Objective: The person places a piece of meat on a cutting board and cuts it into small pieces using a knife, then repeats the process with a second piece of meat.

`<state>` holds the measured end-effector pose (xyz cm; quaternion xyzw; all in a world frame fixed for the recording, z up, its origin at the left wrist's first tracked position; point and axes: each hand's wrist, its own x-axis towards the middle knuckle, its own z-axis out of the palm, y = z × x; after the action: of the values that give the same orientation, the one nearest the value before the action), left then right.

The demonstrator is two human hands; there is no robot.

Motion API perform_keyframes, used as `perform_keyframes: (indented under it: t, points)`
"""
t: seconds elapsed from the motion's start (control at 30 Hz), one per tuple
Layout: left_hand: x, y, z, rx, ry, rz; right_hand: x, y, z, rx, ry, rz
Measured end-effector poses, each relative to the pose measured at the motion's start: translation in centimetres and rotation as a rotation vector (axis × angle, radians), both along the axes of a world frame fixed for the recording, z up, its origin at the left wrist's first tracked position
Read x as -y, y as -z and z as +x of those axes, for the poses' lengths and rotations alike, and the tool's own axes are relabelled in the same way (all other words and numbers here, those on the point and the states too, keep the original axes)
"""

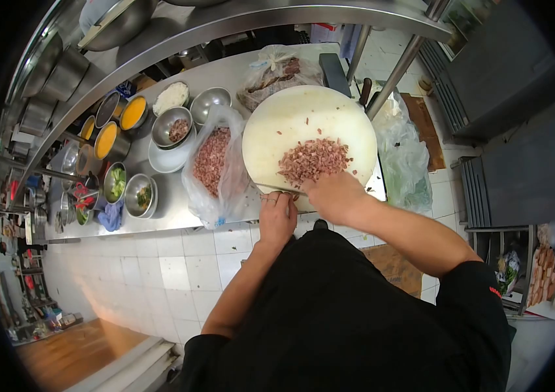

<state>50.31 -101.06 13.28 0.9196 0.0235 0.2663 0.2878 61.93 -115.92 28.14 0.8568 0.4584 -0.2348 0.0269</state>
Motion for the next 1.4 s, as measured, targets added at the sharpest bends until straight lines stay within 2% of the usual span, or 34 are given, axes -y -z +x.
perform_keyframes:
  t: [0.1, 0.17, 0.27, 0.4, 0.5, 0.57, 0.63, 0.7, 0.8, 0.9, 0.97, 1.07, 1.1, 1.13, 1.23, 1.27, 1.33, 1.4]
  points:
    - [0.1, 0.6, -0.1, 0.026, -0.013, 0.000, 0.1, 1.9, -0.4, 0.052, 0.081, 0.040]
    - [0.1, 0.5, -0.2, 0.017, -0.010, 0.001, -0.2, 1.2, 1.3, -0.072, 0.053, 0.065]
    - [0.1, 0.5, -0.2, 0.018, -0.020, 0.012, -0.4, -0.6, -1.0, 0.011, 0.053, 0.038]
    - [0.1, 0.4, -0.6, 0.005, 0.004, -0.009, 0.6, 2.0, 2.2, -0.057, 0.084, 0.090]
    - [-0.3, 0.4, -1.5, 0.016, -0.004, -0.043, 3.1, -0.8, 3.7, -0.088, 0.063, 0.102]
    - [-0.6, 0.1, -2.2, 0.008, -0.040, -0.035, 4.8, -3.4, 2.3, -0.014, 0.059, 0.005]
    - [-0.6, 0.2, -2.9, 0.025, -0.124, -0.031, 5.1, -2.1, 2.0, -0.003, 0.063, -0.057]
    - [-0.5, 0.8, -2.9, 0.005, -0.111, -0.027, 5.2, -0.2, 3.1, -0.026, 0.050, 0.002]
    - [-0.2, 0.2, -3.2, 0.002, -0.095, 0.003, 4.3, -2.4, 3.2, 0.029, 0.024, -0.051]
    - [0.1, 0.8, -3.3, -0.011, -0.111, 0.002, 4.8, 2.5, 2.0, 0.047, 0.065, -0.035]
    - [0.7, 0.3, -2.8, -0.037, -0.127, -0.022, 4.3, 0.3, 4.3, -0.020, 0.091, -0.092]
    - [2.0, -1.5, -0.8, -0.050, -0.018, 0.004, 6.6, 0.7, 7.8, -0.160, 0.190, 0.105]
    - [2.6, -1.5, 0.1, -0.177, -0.020, 0.068, 7.8, 0.7, 9.0, -0.152, 0.189, 0.102]
    - [3.0, -1.5, 1.1, -0.304, -0.024, 0.133, 8.5, 0.0, 9.9, -0.033, 0.274, 0.073]
    - [3.5, -1.5, 4.6, -0.403, -0.089, 0.103, 9.3, 0.1, 10.9, 0.230, 0.403, -0.027]
    - [3.2, -1.7, 5.6, -0.393, -0.084, 0.103, 9.6, 1.0, 11.1, 0.367, 0.445, -0.105]
    - [2.2, -2.3, 7.3, -0.455, -0.190, 0.067, 8.8, 6.4, 9.8, 0.406, 0.454, -0.046]
    - [1.2, -3.0, 8.7, -0.454, -0.165, 0.069, 6.3, 7.7, 5.8, 0.484, 0.408, -0.031]
